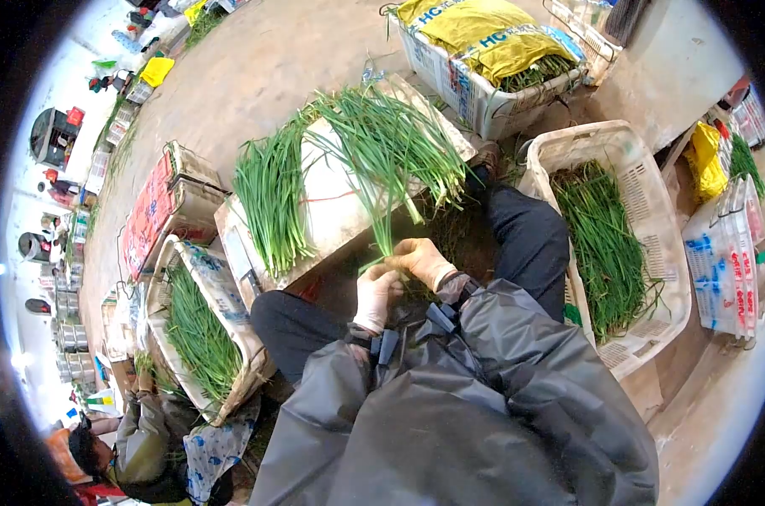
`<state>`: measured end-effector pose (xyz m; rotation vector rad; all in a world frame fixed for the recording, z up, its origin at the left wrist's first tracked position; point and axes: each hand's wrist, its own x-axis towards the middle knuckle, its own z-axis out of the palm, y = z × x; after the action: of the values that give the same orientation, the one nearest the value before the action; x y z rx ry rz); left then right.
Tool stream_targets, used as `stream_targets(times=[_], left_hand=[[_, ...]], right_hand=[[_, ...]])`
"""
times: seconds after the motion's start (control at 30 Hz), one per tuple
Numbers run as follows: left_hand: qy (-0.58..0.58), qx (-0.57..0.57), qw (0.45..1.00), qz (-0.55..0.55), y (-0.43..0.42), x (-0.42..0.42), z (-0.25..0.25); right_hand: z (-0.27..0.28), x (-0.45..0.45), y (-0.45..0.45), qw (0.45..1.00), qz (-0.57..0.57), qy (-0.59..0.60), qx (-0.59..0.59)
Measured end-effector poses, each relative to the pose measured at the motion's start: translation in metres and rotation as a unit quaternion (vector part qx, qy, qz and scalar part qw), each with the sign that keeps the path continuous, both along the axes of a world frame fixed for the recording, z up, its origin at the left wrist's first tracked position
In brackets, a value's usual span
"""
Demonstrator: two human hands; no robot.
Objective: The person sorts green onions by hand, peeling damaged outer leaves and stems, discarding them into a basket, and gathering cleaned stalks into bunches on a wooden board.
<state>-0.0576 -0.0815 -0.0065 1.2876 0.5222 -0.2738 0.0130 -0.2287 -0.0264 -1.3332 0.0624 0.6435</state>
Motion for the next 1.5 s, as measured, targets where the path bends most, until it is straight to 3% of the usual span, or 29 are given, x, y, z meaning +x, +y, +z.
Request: stream_targets(times=[0.07,0.2,0.3,0.47,0.6,0.63,0.7,0.73,0.87,0.97,1.0,1.1,1.13,1.17,1.23,1.33,1.37,1.43,1.5], left_hand=[[-0.005,-0.003,1.0,0.013,-0.008,0.002,0.006],[-0.03,-0.093,0.995,-0.025,-0.002,0.002,-0.004],[-0.025,-0.147,0.988,-0.023,-0.002,0.001,-0.001],[0.002,-0.144,0.989,0.018,0.002,-0.001,-0.009],[0.003,-0.042,0.999,0.002,0.005,0.001,-0.015],[-0.015,0.03,0.999,-0.023,0.006,0.002,-0.018],[-0.051,0.173,0.981,-0.073,0.006,0.005,-0.024],[-0.063,0.162,0.982,-0.068,0.006,0.005,-0.025],[0.001,-0.053,0.999,-0.011,0.009,0.004,-0.014],[-0.005,-0.173,0.983,0.055,0.003,0.009,0.011],[0.005,-0.221,0.975,0.039,0.015,0.009,-0.005],[0.013,-0.12,0.991,0.055,0.02,0.012,-0.019],[0.008,-0.133,0.987,0.093,0.019,0.012,-0.016],[0.003,-0.132,0.985,0.113,0.02,0.013,-0.012],[-0.021,-0.126,0.989,0.081,0.029,0.018,-0.016],[-0.045,-0.192,0.975,0.101,0.024,0.02,-0.001],[-0.044,-0.149,0.985,0.078,0.026,0.02,-0.003],[-0.041,-0.065,0.997,0.032,0.03,0.022,-0.008],[-0.032,0.036,0.999,0.025,0.025,0.02,-0.005]], right_hand=[[0.0,0.002,0.0,1.0,-0.019,-0.007,0.003],[0.005,0.008,-0.017,0.983,0.025,0.121,0.132],[0.006,0.008,-0.019,0.98,0.034,0.132,0.143],[-0.003,-0.002,-0.005,0.984,-0.035,0.133,0.112],[-0.006,0.001,-0.006,1.0,0.004,0.023,0.014],[-0.008,-0.001,-0.005,0.991,0.007,-0.092,-0.1],[-0.011,-0.005,-0.002,0.894,0.013,-0.311,-0.322],[-0.011,-0.004,-0.002,0.915,0.032,-0.264,-0.305],[-0.012,0.0,-0.001,0.971,0.044,-0.178,-0.157],[-0.01,0.003,-0.001,0.957,0.073,-0.229,-0.164],[-0.004,0.002,-0.003,0.949,0.088,-0.248,-0.172],[-0.007,0.0,-0.002,0.955,0.106,-0.22,-0.168],[-0.01,0.001,-0.002,0.966,0.103,-0.184,-0.149],[-0.012,0.001,-0.005,0.947,0.115,-0.187,-0.234],[-0.012,-0.007,-0.009,0.854,0.161,-0.195,-0.455],[-0.044,-0.015,-0.027,0.701,0.396,-0.157,-0.572],[-0.045,-0.02,-0.033,0.678,0.431,-0.146,-0.578],[-0.049,-0.017,-0.037,0.687,0.382,-0.172,-0.593],[-0.025,0.0,-0.028,0.746,0.212,-0.254,-0.578]])
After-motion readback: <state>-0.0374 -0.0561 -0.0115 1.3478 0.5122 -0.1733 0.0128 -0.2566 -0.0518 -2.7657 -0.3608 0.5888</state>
